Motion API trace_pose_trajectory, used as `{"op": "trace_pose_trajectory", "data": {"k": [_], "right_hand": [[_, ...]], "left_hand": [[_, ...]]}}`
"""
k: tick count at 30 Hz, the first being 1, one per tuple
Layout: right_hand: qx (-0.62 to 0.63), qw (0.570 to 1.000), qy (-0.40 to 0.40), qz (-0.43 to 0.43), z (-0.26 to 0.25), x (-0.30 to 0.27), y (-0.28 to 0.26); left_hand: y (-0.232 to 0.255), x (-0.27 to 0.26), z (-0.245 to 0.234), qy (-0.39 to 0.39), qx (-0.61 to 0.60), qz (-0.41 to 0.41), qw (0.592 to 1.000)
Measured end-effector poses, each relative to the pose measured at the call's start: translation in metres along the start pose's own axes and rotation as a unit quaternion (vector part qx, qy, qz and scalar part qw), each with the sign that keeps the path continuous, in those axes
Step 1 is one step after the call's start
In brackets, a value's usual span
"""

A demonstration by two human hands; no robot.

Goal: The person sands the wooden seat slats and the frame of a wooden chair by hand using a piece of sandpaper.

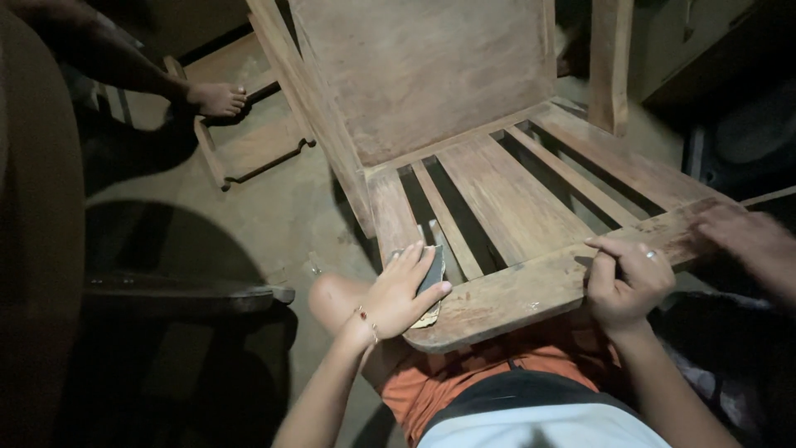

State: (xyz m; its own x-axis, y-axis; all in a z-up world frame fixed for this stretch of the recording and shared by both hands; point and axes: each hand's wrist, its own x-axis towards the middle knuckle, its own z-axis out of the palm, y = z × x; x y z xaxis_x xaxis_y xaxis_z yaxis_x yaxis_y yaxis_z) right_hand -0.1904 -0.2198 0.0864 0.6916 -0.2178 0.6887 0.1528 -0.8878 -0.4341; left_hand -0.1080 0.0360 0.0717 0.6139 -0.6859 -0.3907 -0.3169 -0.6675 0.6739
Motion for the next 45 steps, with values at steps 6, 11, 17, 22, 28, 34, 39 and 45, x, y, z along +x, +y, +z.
{"op": "trace_pose_trajectory", "data": {"k": [6,11,17,22,28,34,39,45], "right_hand": [[-0.01,1.0,0.004,0.006,0.001,-0.002,-0.001],[-0.002,1.0,-0.007,0.002,-0.003,0.0,-0.003],[-0.01,1.0,-0.015,0.0,-0.003,0.004,-0.002],[-0.018,1.0,-0.013,0.02,0.002,-0.002,0.001],[-0.003,1.0,-0.012,-0.001,-0.001,0.002,0.001],[-0.007,1.0,-0.018,-0.007,-0.002,0.002,-0.001],[-0.003,1.0,-0.012,0.008,0.0,-0.002,0.004],[0.0,1.0,-0.012,-0.001,-0.001,-0.001,0.001]], "left_hand": [[-0.064,0.085,-0.002,0.062,0.04,0.054,0.996],[-0.056,0.106,-0.023,-0.006,-0.013,-0.131,0.991],[-0.029,0.034,0.002,0.046,0.186,0.195,0.962],[-0.018,0.013,-0.009,-0.059,0.024,-0.018,0.998],[-0.098,0.107,-0.003,0.145,0.398,0.312,0.85],[-0.085,0.099,-0.002,0.037,0.311,0.177,0.933],[-0.015,0.008,0.007,-0.012,0.059,0.108,0.992],[-0.068,0.08,0.008,0.114,0.362,0.337,0.862]]}}
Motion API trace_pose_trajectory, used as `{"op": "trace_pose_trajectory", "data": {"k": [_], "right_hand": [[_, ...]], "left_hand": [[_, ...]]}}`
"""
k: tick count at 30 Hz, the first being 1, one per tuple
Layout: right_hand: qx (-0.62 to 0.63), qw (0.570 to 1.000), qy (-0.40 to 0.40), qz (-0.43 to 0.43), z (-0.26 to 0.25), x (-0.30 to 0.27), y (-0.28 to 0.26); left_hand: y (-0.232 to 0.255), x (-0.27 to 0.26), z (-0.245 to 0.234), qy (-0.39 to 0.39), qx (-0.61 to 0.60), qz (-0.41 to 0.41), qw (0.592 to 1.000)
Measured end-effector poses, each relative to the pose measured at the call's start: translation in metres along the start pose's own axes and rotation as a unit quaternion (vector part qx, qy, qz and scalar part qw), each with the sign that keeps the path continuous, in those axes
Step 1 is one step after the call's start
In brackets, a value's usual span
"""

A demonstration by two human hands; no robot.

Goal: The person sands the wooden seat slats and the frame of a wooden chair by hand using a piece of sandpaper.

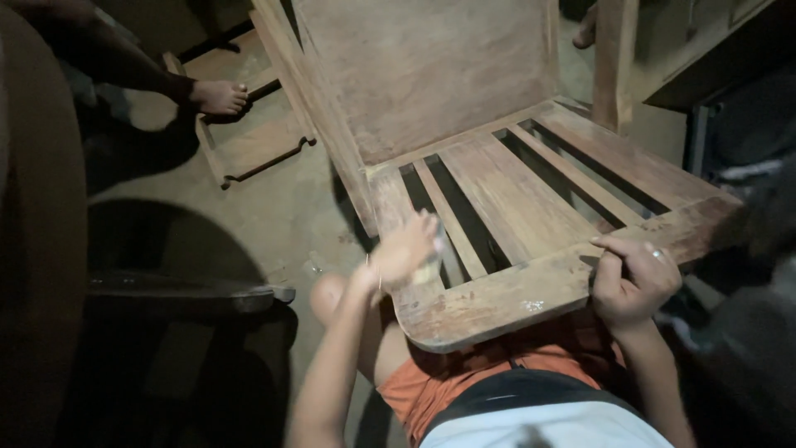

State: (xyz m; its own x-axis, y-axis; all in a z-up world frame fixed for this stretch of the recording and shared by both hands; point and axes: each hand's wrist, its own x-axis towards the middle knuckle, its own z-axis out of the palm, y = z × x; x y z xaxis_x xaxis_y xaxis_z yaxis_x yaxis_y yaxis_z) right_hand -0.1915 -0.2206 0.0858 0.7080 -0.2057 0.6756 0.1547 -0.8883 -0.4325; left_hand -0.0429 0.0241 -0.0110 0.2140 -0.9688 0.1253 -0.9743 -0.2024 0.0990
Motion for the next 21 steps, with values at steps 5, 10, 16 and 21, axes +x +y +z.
{"op": "trace_pose_trajectory", "data": {"k": [5,10,16,21], "right_hand": [[-0.003,1.0,-0.001,-0.005,-0.001,-0.001,0.002],[0.018,0.999,-0.015,-0.028,-0.003,0.002,-0.003],[0.006,1.0,-0.002,-0.005,0.001,-0.002,0.002],[-0.006,1.0,-0.005,0.005,0.001,-0.002,-0.001]], "left_hand": [[-0.053,0.024,0.042,-0.154,-0.142,-0.273,0.939],[-0.024,0.024,0.011,-0.165,-0.306,-0.417,0.84],[0.003,0.01,0.007,-0.121,-0.246,-0.339,0.9],[-0.064,0.035,0.04,-0.223,-0.292,-0.5,0.784]]}}
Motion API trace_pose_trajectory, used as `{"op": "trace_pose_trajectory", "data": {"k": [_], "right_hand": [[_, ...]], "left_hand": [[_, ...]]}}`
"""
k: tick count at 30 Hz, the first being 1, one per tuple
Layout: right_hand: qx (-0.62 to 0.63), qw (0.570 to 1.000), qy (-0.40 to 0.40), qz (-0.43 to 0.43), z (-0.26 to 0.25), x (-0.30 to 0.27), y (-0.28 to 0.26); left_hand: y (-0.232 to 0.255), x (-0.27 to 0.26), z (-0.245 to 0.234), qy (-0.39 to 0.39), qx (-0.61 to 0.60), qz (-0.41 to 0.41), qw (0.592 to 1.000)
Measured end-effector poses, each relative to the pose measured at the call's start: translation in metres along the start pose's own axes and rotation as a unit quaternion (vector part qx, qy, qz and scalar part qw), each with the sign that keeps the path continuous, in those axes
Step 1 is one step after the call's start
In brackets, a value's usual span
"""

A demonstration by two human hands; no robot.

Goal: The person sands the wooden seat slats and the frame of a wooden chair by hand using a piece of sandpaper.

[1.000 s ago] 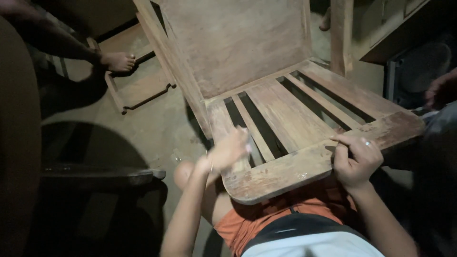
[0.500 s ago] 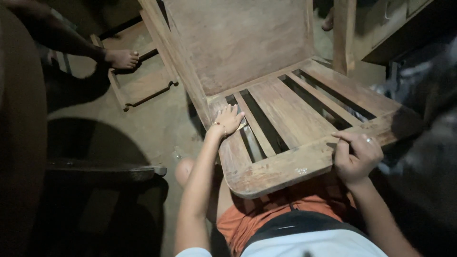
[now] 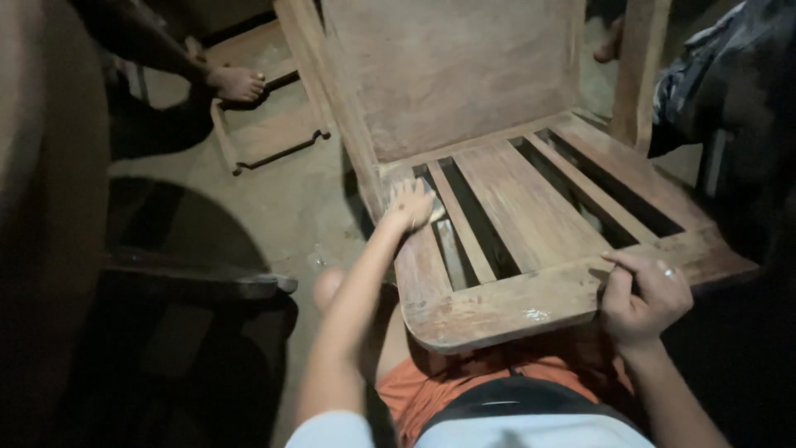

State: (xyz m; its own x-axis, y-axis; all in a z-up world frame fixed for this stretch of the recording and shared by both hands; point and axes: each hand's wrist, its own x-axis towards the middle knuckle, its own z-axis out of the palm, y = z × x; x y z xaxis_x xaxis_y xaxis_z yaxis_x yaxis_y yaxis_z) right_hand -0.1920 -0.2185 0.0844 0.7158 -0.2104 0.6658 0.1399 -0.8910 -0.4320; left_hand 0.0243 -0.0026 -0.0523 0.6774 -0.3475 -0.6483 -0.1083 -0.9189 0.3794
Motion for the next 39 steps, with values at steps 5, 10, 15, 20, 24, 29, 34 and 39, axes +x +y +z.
{"op": "trace_pose_trajectory", "data": {"k": [5,10,15,20,24,29,34,39], "right_hand": [[0.004,1.0,-0.002,-0.009,-0.003,0.003,-0.004],[0.004,1.0,-0.005,-0.014,-0.005,0.002,0.003],[-0.027,0.999,-0.021,-0.01,-0.006,-0.006,0.01],[-0.023,0.999,-0.03,0.0,-0.004,0.002,0.007],[-0.022,1.0,-0.011,0.004,-0.003,0.0,0.006],[-0.024,1.0,-0.014,-0.007,-0.004,-0.001,0.01],[-0.018,1.0,-0.003,-0.008,-0.004,-0.004,0.012],[-0.017,1.0,-0.003,-0.017,-0.001,-0.004,0.015]], "left_hand": [[-0.02,0.084,0.014,0.021,0.025,-0.074,0.997],[-0.014,0.057,0.011,0.03,0.002,-0.043,0.999],[-0.008,-0.029,0.024,0.063,0.272,0.196,0.94],[-0.009,-0.007,0.024,0.079,0.043,0.096,0.991],[-0.015,0.056,0.019,0.048,-0.007,-0.05,0.998],[-0.017,0.105,0.005,-0.002,0.031,-0.111,0.993],[-0.018,0.075,0.02,0.029,-0.038,-0.097,0.994],[0.026,-0.102,-0.003,0.022,-0.006,0.147,0.989]]}}
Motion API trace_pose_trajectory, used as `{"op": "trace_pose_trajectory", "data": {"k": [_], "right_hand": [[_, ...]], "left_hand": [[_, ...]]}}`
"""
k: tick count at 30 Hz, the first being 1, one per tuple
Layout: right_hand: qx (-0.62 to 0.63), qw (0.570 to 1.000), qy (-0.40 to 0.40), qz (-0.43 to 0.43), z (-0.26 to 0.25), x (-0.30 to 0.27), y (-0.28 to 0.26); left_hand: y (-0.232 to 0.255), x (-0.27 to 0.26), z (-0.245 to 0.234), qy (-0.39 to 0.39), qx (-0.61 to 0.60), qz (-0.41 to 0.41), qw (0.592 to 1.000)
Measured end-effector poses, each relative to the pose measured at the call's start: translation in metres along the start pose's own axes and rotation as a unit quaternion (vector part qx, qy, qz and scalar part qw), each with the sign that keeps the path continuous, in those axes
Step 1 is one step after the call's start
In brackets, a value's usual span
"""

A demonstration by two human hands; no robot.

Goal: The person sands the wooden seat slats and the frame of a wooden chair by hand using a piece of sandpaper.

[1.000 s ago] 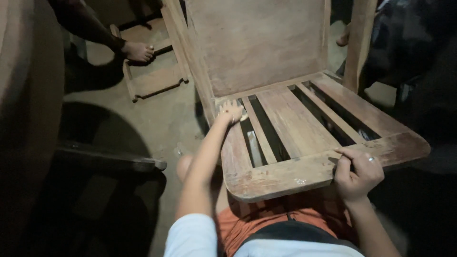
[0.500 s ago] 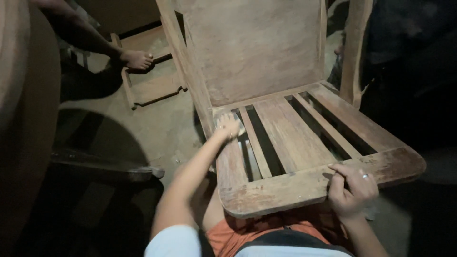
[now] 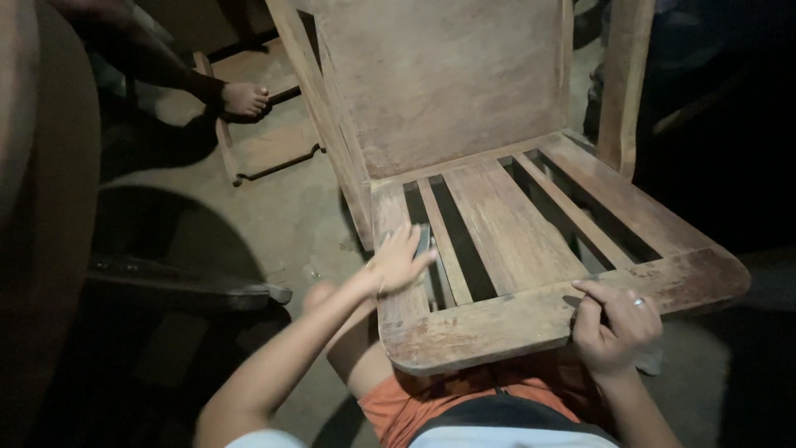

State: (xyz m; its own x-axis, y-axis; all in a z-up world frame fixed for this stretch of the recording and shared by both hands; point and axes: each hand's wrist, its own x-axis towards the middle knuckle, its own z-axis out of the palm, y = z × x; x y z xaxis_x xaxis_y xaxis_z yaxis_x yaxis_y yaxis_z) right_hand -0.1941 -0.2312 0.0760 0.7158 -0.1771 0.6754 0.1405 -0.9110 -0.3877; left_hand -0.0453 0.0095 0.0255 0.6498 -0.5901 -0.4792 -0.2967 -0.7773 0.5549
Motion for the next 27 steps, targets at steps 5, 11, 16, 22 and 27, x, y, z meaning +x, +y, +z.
{"op": "trace_pose_trajectory", "data": {"k": [5,11,16,22,27], "right_hand": [[-0.008,1.0,-0.014,0.01,0.001,-0.003,0.001],[-0.006,0.999,-0.031,0.022,-0.003,0.002,-0.007],[-0.007,1.0,-0.015,0.011,-0.002,-0.002,-0.003],[0.016,0.999,0.019,0.039,0.0,-0.003,-0.002],[0.014,0.999,0.021,0.046,0.001,0.002,-0.005]], "left_hand": [[-0.011,0.002,0.0,0.006,-0.022,-0.003,1.0],[-0.085,0.13,0.021,0.009,0.033,-0.159,0.987],[-0.092,0.163,0.027,0.025,-0.016,-0.305,0.952],[-0.071,0.092,0.026,0.048,0.055,-0.129,0.989],[-0.013,-0.001,0.003,0.034,0.064,0.015,0.997]]}}
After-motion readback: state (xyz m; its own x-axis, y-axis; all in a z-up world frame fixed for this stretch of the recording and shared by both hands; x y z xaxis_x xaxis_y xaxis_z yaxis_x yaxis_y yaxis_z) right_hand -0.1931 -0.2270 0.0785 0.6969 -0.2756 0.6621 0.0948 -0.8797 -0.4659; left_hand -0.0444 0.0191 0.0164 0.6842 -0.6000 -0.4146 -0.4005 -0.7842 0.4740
